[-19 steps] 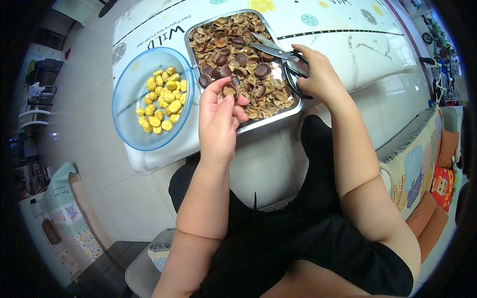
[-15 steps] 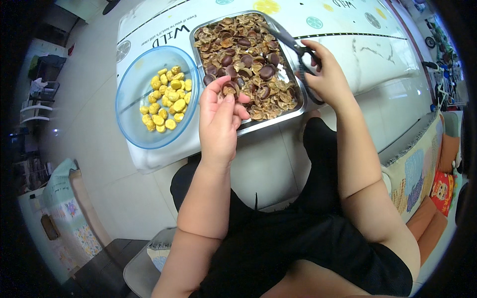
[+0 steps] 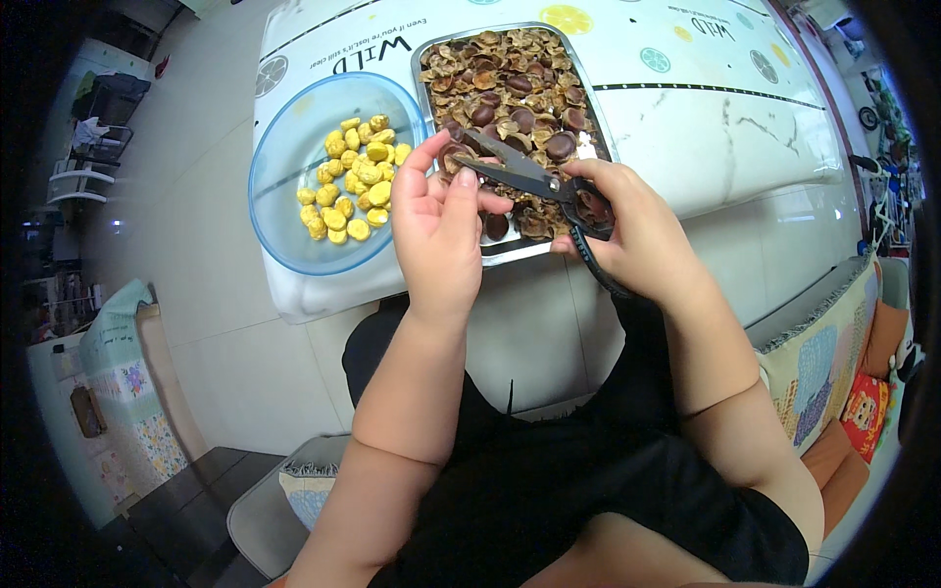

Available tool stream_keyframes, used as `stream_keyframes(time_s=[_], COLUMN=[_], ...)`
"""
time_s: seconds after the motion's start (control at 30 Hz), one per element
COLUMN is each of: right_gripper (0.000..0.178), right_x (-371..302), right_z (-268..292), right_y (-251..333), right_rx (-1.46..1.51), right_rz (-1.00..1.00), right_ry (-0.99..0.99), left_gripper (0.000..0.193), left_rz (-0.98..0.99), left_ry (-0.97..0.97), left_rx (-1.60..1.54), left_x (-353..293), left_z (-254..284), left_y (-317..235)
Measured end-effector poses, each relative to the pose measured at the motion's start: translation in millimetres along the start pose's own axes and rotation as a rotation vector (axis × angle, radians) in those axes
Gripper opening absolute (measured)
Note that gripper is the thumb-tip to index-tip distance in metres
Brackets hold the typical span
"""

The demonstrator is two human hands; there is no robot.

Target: The person sits on the floor and peels cooked chestnuts one by one, removing the outer shell and inner skin. They place the peeled nuts into a blue bowl and discard the shells into a metal tray.

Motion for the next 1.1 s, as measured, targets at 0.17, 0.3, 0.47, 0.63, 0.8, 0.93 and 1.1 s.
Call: stream_keyframes(time_s=[0.17, 0.3, 0.47, 0.63, 0.8, 0.93, 1.1], right_gripper=[0.062, 0.061, 0.059, 0.055, 0.052, 0.049, 0.048], right_x=[0.5, -1.0, -1.1, -2.7, -2.6, -3.4, -2.3], right_z=[3.1, 3.3, 4.8, 5.1, 3.2, 3.2, 1.2], right_y=[3.6, 4.6, 5.7, 6.8, 6.3, 7.9, 10.2], right_rx=[-0.040, -0.055, -0.084, -0.082, -0.120, -0.145, -0.142], right_rz=[-0.055, -0.041, -0.069, -0.031, 0.015, 0.053, 0.042], right_ry=[0.006, 0.000, 0.043, 0.041, 0.039, 0.025, 0.050], left_gripper=[0.034, 0.033, 0.034, 0.035, 0.035, 0.034, 0.035], left_rz=[-0.017, -0.068, -0.088, -0.082, -0.128, -0.149, -0.203], left_ry=[0.017, -0.005, -0.025, -0.039, -0.037, -0.026, -0.035], left_rx=[0.035, 0.036, 0.035, 0.010, 0.065, 0.090, 0.111], left_x=[1.1, 1.6, 3.0, 2.9, 0.7, 0.5, -0.1], left_z=[5.6, 4.8, 7.0, 3.4, 2.7, 4.5, 6.6], left_y=[-1.0, -3.0, -3.5, -5.1, -7.2, -6.2, -5.0])
Point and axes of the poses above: each hand's wrist, its own x-axis towards the middle knuckle, its own z-axis out of the back of the hand, y = z × x, the point moved 3 cm from there along x, towards the middle knuckle, and after that the axes turned 5 degrees about -z, right-handed, at the moved point
